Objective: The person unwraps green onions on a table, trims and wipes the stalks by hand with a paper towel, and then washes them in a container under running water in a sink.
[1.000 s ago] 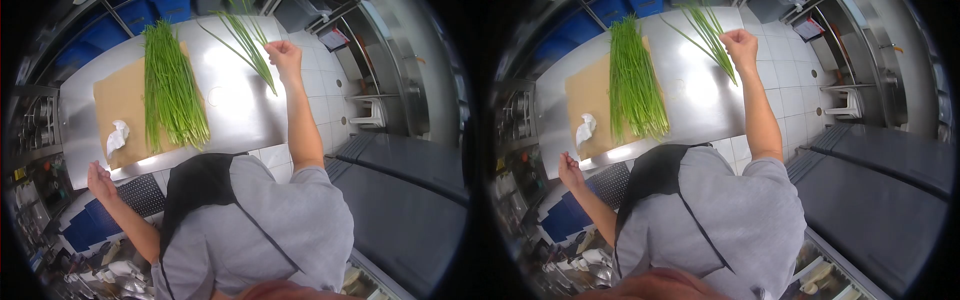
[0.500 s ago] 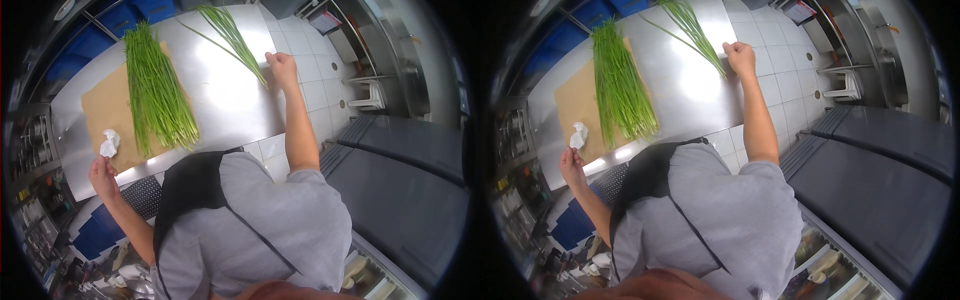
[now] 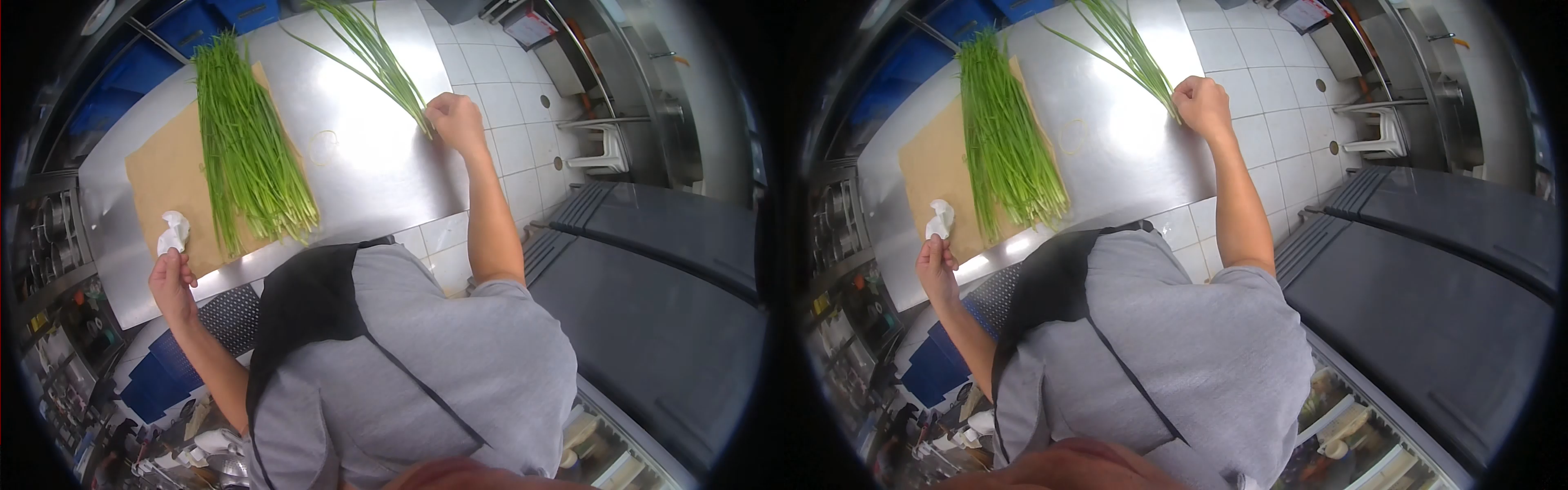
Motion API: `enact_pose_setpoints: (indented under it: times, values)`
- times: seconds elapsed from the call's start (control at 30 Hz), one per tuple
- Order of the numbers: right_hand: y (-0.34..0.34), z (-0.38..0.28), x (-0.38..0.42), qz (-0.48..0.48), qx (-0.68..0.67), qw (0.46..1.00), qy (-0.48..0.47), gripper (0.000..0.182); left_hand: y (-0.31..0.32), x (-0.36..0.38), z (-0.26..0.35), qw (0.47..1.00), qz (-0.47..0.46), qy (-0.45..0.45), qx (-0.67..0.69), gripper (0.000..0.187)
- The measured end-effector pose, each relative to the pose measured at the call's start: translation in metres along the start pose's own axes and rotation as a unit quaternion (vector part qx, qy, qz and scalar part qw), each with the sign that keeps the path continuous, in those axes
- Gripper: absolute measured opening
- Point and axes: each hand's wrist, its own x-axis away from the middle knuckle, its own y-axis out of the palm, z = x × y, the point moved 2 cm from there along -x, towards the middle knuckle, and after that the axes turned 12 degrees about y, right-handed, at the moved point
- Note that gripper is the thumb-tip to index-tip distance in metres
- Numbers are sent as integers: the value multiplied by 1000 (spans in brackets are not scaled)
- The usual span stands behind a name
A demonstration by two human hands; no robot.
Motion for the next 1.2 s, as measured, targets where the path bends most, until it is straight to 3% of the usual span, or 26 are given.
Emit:
enact_pose_setpoints:
  times: [0.07, 0.2, 0.4, 0.67, 0.8, 0.9, 1.0, 1.1, 1.2]
  values:
    - [-5, -6, 5, 5, -8, 1000, -3, 19, 1, 0, 0, 1000, -10, 5, -2, 27]
    - [16, -6, 14, 58, 114, 990, -52, 24, 8, 0, 3, 1000, -9, -4, -4, 27]
    - [15, -5, 7, -16, 65, 997, 37, 16, 10, 1, -1, 999, -44, 1, -9, 27]
    - [2, -7, 19, 19, 53, 998, 3, 17, 22, 7, 2, 998, -59, 10, -26, 28]
    - [13, -7, 21, 41, 42, 998, -28, 24, 38, 3, 14, 995, -100, 7, -24, 27]
    - [20, -16, 31, 68, 23, 996, -44, 19, 61, 2, 29, 990, -134, 10, -34, 25]
    - [33, -16, 30, 36, 91, 995, -20, 19, 84, 2, 37, 982, -184, 16, -46, 23]
    - [35, -14, 26, 56, 89, 994, -24, 17, 109, 2, 43, 970, -239, 13, -35, 20]
    - [18, -13, 30, 0, 29, 999, 33, 17, 132, 4, 48, 960, -277, 0, -38, 17]
